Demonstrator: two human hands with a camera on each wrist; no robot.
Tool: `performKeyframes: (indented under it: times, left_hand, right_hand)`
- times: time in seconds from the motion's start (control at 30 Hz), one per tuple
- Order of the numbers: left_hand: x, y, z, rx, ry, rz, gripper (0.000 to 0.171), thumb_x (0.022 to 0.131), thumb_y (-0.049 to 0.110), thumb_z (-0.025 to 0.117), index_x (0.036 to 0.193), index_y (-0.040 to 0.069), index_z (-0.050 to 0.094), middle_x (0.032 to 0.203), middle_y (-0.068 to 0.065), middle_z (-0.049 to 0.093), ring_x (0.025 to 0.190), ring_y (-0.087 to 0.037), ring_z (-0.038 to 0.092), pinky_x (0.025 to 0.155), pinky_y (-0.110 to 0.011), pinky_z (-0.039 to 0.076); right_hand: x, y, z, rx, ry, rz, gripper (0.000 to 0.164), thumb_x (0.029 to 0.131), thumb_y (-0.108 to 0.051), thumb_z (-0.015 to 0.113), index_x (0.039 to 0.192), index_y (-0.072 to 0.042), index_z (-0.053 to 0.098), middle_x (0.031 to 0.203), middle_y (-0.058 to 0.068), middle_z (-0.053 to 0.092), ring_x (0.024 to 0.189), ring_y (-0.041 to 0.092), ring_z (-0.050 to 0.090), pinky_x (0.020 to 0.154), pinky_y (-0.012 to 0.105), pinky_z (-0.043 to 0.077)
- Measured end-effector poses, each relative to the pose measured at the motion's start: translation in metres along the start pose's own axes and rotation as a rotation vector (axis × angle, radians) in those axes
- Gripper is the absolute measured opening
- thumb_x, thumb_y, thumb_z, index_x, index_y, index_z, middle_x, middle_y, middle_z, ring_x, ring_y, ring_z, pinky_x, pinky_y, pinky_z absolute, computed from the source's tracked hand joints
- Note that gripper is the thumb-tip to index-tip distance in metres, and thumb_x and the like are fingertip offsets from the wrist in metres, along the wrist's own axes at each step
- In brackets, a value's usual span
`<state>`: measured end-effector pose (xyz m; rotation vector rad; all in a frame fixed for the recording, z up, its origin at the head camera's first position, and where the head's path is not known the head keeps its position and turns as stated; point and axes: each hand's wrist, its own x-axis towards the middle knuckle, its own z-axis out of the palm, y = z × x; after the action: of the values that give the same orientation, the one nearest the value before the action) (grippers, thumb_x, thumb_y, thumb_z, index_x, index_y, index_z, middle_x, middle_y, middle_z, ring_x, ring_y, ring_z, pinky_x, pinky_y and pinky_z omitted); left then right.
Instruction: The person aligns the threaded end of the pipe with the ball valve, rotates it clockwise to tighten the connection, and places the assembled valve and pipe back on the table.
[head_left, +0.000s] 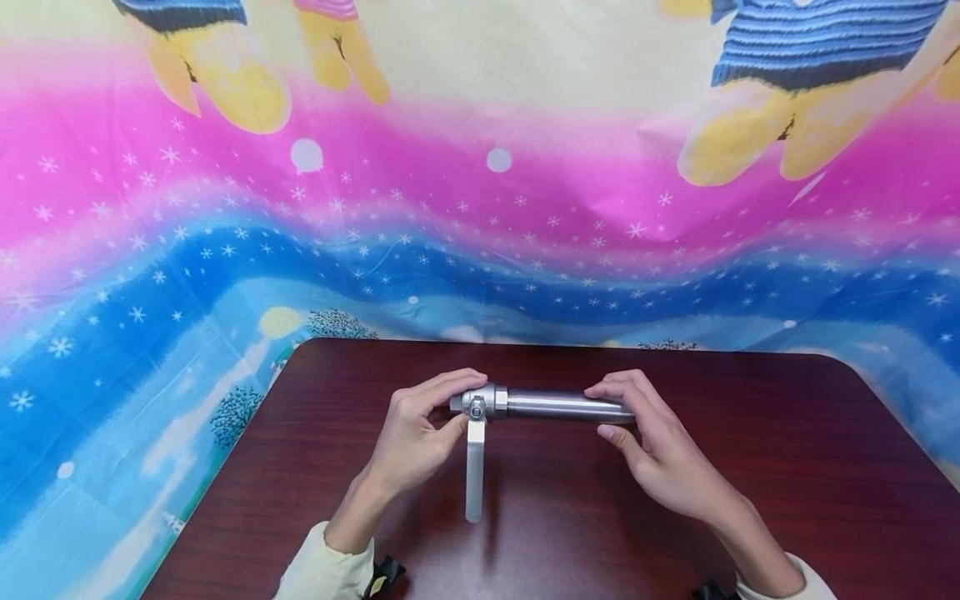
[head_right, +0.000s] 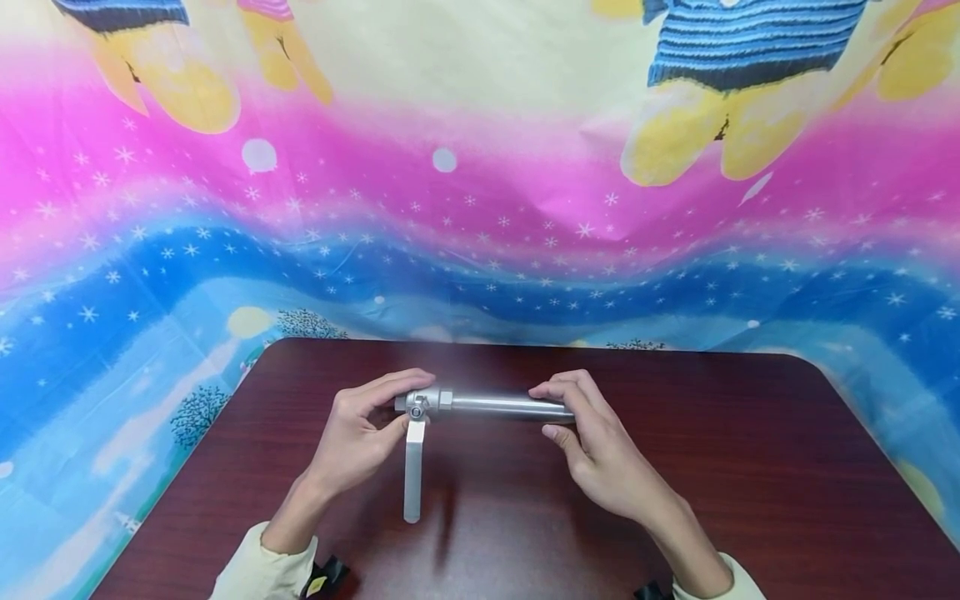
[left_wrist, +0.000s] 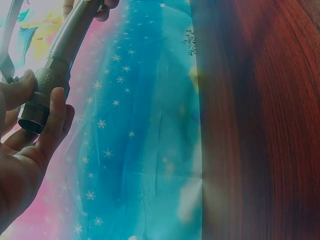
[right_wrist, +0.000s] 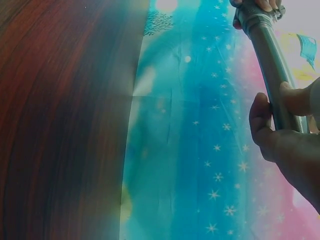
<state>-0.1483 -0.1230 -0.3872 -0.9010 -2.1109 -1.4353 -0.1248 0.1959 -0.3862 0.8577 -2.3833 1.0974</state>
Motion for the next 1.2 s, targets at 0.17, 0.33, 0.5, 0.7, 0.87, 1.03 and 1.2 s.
performKeyframes:
  times: [0.17, 0.33, 0.5, 0.7, 0.87, 1.03, 1.2]
  left_hand:
    - [0.0000, -0.0003, -0.0002, -0.005, 0.001, 0.008, 0.054, 0.077, -0.025, 0.071, 0.124, 0.002, 0.078, 0.125, -0.014, 0.078, 0.107, -0.019, 0.074, 0.075, -0.019, 0.062]
    - [0.0007, 0.0009, -0.0008, -0.012, -0.001, 0.004, 0.051, 0.078, -0.024, 0.072, 0.123, -0.001, 0.077, 0.125, -0.014, 0.078, 0.107, -0.018, 0.074, 0.075, -0.020, 0.062]
    - [0.0008, 0.0011, -0.0009, -0.019, -0.005, -0.004, 0.049, 0.079, -0.024, 0.072, 0.123, -0.003, 0.077, 0.125, -0.014, 0.078, 0.108, -0.018, 0.074, 0.077, -0.020, 0.063]
    - [0.0007, 0.0000, -0.0008, -0.015, 0.000, 0.015, 0.052, 0.078, -0.024, 0.072, 0.123, 0.000, 0.077, 0.124, -0.014, 0.078, 0.107, -0.019, 0.074, 0.076, -0.020, 0.063]
    - [0.0004, -0.0013, 0.0000, -0.004, 0.004, 0.025, 0.054, 0.077, -0.025, 0.072, 0.123, 0.002, 0.078, 0.124, -0.014, 0.079, 0.106, -0.020, 0.075, 0.075, -0.020, 0.062]
    - [-0.0001, -0.0017, 0.0002, -0.001, 0.001, 0.014, 0.053, 0.077, -0.025, 0.072, 0.123, 0.002, 0.078, 0.124, -0.014, 0.079, 0.106, -0.020, 0.075, 0.074, -0.019, 0.062]
    - [-0.0006, 0.0003, -0.0002, -0.009, -0.010, -0.010, 0.051, 0.079, -0.023, 0.072, 0.123, 0.002, 0.078, 0.125, -0.013, 0.079, 0.107, -0.018, 0.074, 0.075, -0.020, 0.062]
  right_hand:
    - [0.0004, 0.0000, -0.0003, -0.005, 0.004, -0.010, 0.057, 0.091, 0.016, 0.072, 0.139, -0.015, 0.064, 0.131, -0.003, 0.062, 0.111, 0.004, 0.055, 0.090, 0.015, 0.041]
    - [0.0011, -0.0001, -0.0018, 0.004, -0.003, 0.001, 0.057, 0.095, 0.013, 0.068, 0.142, -0.019, 0.063, 0.131, -0.004, 0.064, 0.107, 0.004, 0.056, 0.089, 0.016, 0.041]
    - [0.0025, -0.0003, -0.0035, 0.024, -0.012, 0.011, 0.055, 0.096, 0.013, 0.067, 0.142, -0.018, 0.064, 0.130, -0.004, 0.065, 0.102, 0.007, 0.061, 0.086, 0.013, 0.049]
    - [0.0024, -0.0016, -0.0033, 0.028, -0.023, 0.028, 0.055, 0.097, 0.010, 0.067, 0.142, -0.021, 0.063, 0.131, -0.006, 0.063, 0.103, 0.006, 0.058, 0.084, 0.015, 0.047]
    - [0.0011, -0.0019, -0.0007, 0.041, -0.019, 0.019, 0.058, 0.092, 0.012, 0.073, 0.141, -0.017, 0.062, 0.135, -0.001, 0.058, 0.115, 0.003, 0.052, 0.078, 0.019, 0.045]
    - [0.0004, -0.0014, -0.0005, 0.023, -0.008, 0.018, 0.058, 0.089, 0.017, 0.073, 0.136, -0.015, 0.063, 0.132, -0.001, 0.056, 0.116, 0.003, 0.051, 0.079, 0.018, 0.046]
    - [0.0009, -0.0020, -0.0014, 0.000, 0.003, -0.006, 0.055, 0.088, 0.017, 0.074, 0.135, -0.012, 0.064, 0.129, -0.002, 0.061, 0.110, 0.004, 0.054, 0.085, 0.016, 0.043]
